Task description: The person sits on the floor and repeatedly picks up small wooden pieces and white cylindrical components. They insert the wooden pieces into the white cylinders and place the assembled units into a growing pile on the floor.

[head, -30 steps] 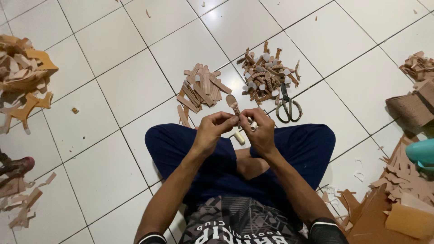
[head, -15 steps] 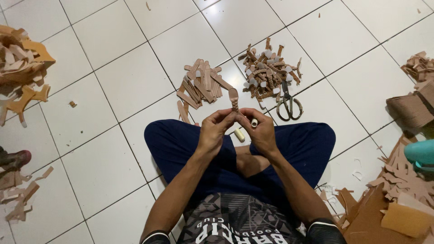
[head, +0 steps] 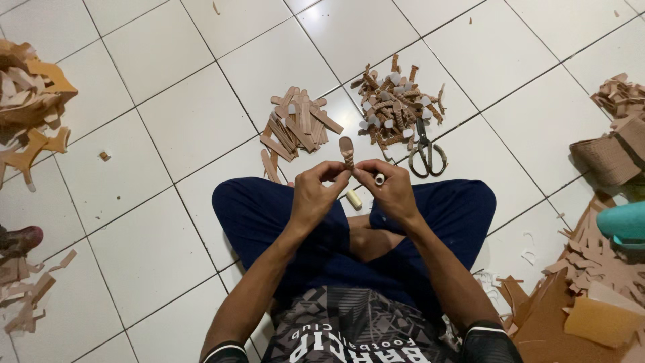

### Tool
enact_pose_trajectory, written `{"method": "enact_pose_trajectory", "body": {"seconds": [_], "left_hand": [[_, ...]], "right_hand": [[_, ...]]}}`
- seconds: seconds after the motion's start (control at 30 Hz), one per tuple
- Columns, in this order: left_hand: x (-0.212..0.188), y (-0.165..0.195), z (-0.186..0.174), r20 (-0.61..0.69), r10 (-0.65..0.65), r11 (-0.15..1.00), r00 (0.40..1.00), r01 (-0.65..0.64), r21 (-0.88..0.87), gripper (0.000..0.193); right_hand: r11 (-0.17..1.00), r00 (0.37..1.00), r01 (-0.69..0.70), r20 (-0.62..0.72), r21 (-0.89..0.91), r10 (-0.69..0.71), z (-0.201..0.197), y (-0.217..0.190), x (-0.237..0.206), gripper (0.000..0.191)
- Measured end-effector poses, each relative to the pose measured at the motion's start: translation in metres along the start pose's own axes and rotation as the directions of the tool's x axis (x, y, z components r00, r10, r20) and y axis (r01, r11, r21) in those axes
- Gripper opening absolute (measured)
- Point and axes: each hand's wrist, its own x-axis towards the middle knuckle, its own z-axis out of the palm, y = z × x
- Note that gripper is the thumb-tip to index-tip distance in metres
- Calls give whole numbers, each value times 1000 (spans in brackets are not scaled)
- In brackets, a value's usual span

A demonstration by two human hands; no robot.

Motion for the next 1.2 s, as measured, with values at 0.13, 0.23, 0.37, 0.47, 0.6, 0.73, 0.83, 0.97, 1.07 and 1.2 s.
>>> {"method": "enact_pose_trajectory", "body": {"seconds": [0.13,0.23,0.37,0.47,0.6,0.73,0.83,0.97,1.07,1.2], "left_hand": [[1,4,-3,43,-34,999,999,34,6,25],[2,3,-4,68,-53,998,996,52,21,25],[0,-3,-4,93,-57,998,994,57,6,24],[-3,-10,0,38,87,991,996,-90,102,22],[-6,-17,16,-75,333,857,940,-268,441,19],[3,-25,20,46,-184,948,982,190,-255,25],[3,-29,16,152,-197,878,969,243,-413,27],[1,-28,8,169,-158,936,973,202,-288,27],[-2,-24,7,204,-166,964,965,202,-174,27],[-5,-21,13,140,-96,984,985,116,-139,27]], "right_hand": [[916,944,311,-34,-255,-329,-10,-8,4,19],[831,900,420,48,-364,-433,-15,-10,6,16],[812,928,370,136,-452,-347,-16,-4,12,15],[953,966,177,229,-245,-121,-13,7,17,18],[946,928,-300,270,122,259,-6,20,18,27],[992,993,-103,66,70,99,2,26,12,26],[988,993,-113,-14,100,115,9,26,3,23],[989,1000,14,-7,150,-13,6,27,2,22],[991,998,33,40,127,-38,0,29,7,23],[944,987,-158,24,291,158,6,30,10,27]]}}
